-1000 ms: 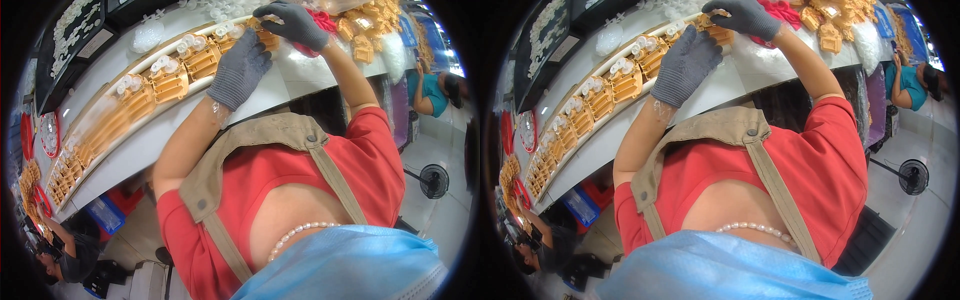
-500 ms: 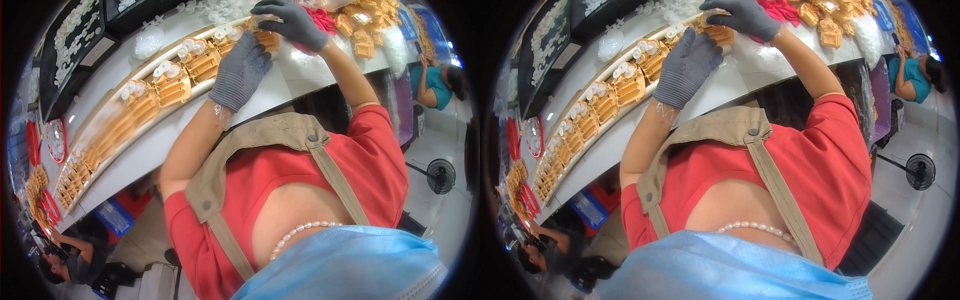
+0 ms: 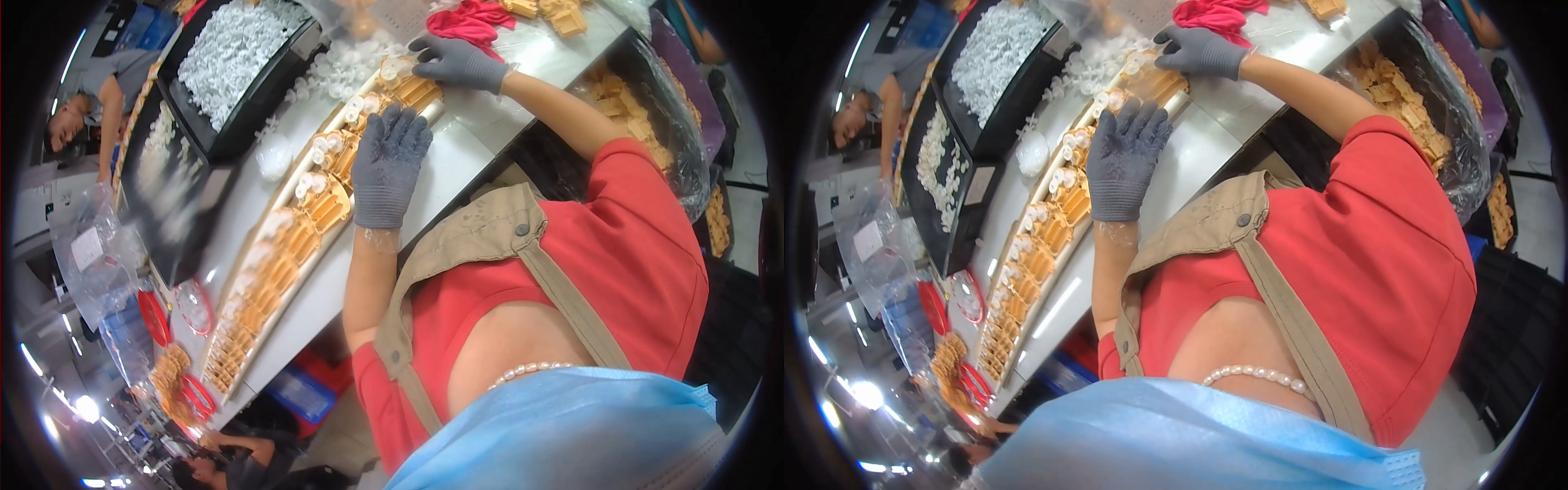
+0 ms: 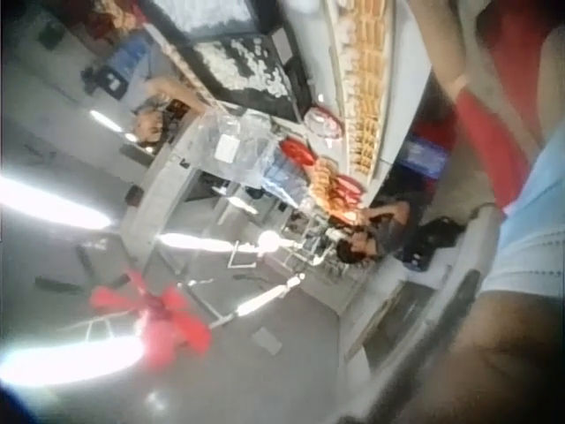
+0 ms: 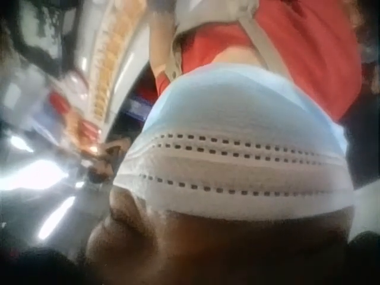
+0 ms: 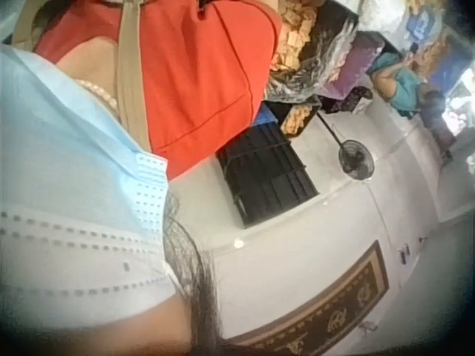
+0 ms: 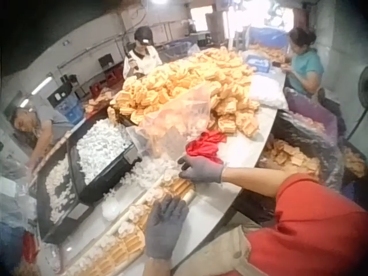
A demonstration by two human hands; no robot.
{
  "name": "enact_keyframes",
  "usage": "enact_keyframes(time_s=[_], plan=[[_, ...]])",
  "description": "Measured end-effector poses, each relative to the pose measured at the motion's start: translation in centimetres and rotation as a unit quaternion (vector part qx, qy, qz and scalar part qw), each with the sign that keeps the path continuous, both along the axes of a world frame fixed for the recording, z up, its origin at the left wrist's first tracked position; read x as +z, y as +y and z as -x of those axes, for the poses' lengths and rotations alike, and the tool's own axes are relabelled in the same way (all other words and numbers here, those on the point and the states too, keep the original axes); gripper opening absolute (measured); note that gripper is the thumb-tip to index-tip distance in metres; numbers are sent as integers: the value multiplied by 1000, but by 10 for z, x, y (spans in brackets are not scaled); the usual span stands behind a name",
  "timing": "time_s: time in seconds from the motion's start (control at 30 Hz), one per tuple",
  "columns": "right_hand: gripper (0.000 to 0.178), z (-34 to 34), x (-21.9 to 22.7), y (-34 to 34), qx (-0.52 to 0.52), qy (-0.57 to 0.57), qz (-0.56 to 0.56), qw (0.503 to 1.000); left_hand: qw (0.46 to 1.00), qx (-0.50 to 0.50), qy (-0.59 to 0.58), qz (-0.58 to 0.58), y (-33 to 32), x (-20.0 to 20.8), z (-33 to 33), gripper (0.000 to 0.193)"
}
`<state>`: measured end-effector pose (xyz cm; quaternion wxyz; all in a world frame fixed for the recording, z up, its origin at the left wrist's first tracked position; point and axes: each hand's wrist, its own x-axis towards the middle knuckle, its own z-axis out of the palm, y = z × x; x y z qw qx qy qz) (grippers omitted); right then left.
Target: The person assembles small toy car plastic components by snapping the parts together by hand at a production table.
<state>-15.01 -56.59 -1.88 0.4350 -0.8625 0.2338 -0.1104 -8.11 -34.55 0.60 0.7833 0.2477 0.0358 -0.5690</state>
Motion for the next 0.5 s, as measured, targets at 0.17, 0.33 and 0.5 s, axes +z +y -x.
enact_keyframes(time_s=[0.17,0.33,0.5], plan=[[42,22,2,-9,-106,-147,495,849,1000,12,-5,0,10,-1,0,45],[36,37,-10,-36,-98,71,407,905,1000,4,-25,16,21,1,1,43],[28,23,41,10,-145,-249,488,824,999,17,-14,31,38,-1,-5,43]])
